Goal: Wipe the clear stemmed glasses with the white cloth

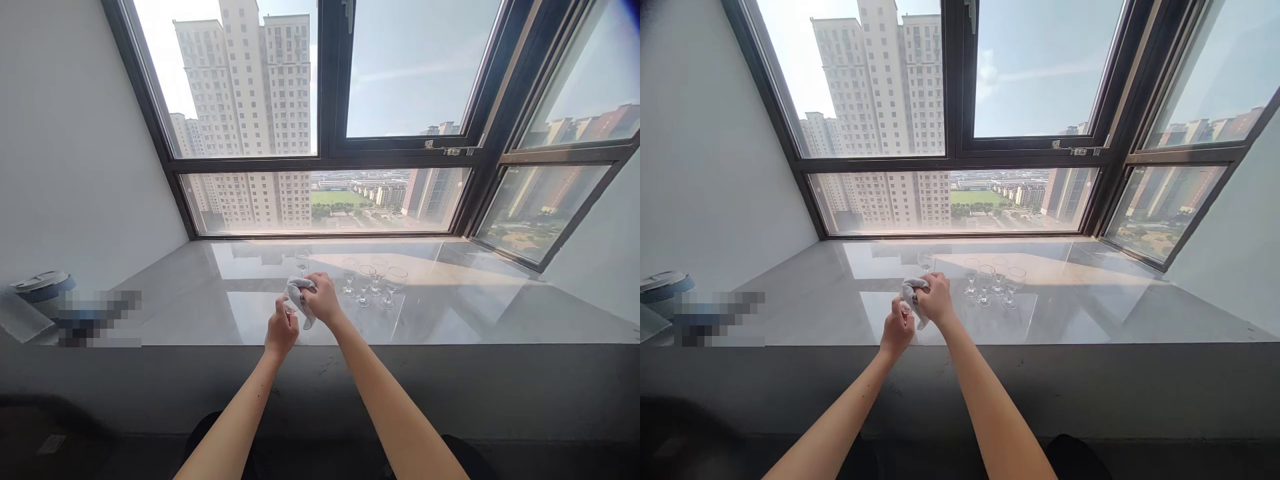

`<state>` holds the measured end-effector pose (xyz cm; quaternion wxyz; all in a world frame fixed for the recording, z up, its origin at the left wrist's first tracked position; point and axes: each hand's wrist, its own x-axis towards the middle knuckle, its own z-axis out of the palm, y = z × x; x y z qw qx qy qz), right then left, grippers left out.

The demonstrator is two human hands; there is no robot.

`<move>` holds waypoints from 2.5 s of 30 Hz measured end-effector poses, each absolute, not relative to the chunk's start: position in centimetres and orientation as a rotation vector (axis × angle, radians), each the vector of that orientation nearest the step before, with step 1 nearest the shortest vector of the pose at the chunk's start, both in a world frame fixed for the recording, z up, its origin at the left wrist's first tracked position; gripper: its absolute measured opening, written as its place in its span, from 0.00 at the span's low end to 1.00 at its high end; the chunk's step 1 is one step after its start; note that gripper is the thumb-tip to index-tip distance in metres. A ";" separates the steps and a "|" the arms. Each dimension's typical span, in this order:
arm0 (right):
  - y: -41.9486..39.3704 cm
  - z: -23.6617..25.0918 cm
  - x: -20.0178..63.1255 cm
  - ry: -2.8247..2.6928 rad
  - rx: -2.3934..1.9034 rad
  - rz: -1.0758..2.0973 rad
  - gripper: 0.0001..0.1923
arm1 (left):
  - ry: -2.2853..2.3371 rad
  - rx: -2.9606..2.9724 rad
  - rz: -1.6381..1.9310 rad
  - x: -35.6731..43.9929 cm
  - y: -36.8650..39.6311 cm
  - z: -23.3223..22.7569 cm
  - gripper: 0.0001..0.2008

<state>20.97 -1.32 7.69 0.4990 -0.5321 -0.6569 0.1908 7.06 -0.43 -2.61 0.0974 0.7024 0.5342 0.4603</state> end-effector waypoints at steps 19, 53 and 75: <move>-2.9 11.3 21.9 -2.074 -1.280 0.212 0.11 | 1.600 2.169 1.213 7.0 -0.8 -2.4 0.23; -3.4 10.6 22.6 -1.940 -1.196 0.369 0.28 | 1.572 2.294 1.010 6.9 -1.1 -2.4 0.22; -3.7 8.0 23.5 -1.998 -1.000 0.843 0.35 | 1.674 2.392 1.117 6.6 -0.6 -3.3 0.19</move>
